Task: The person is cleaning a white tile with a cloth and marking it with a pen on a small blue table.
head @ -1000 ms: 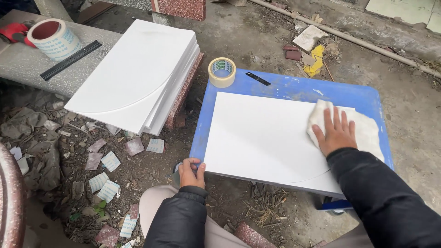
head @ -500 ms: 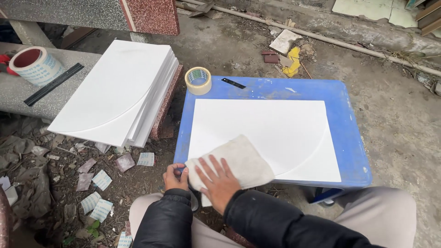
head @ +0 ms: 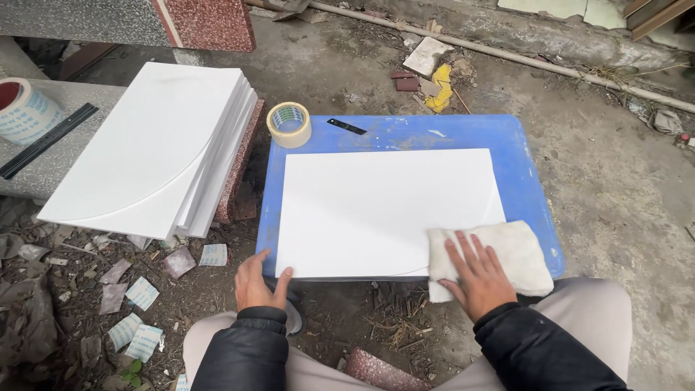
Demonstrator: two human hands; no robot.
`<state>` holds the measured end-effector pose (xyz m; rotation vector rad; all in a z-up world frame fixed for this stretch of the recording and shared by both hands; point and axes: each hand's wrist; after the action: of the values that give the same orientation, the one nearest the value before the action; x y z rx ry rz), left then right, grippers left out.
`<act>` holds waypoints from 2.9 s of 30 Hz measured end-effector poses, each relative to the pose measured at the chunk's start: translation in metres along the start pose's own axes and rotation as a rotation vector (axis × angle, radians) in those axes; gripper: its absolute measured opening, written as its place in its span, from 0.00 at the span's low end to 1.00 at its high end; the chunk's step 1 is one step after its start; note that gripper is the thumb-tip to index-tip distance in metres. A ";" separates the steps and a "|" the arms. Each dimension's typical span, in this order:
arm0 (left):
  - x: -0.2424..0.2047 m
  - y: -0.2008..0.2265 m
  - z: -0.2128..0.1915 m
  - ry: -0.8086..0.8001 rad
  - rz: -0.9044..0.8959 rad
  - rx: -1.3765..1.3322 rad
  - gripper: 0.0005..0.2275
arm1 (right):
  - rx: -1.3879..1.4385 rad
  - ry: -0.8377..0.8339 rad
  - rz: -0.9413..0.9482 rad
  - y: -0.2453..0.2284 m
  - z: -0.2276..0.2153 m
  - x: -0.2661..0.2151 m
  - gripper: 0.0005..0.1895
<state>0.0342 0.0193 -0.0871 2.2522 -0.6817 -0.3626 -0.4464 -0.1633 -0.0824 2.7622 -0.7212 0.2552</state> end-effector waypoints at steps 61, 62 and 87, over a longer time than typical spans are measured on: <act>0.001 0.234 -0.047 0.356 0.754 0.245 0.22 | 0.758 0.597 1.170 0.330 -0.112 0.002 0.19; 0.015 0.258 -0.065 0.424 0.882 0.221 0.24 | 0.720 0.669 1.100 0.369 -0.105 0.010 0.21; 0.039 0.353 -0.015 0.143 -0.029 -0.717 0.29 | 1.461 1.100 1.458 0.176 -0.104 -0.004 0.39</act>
<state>-0.0550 -0.1995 0.1780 1.5848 -0.3615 -0.3813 -0.5478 -0.2771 0.0538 1.2179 -2.4096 3.0166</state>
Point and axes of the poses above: each hand's wrist, its own x-axis towards the middle knuckle, its own z-axis out of the palm, y = z × x, and after that the axes turned 13 degrees about -z, right-handed
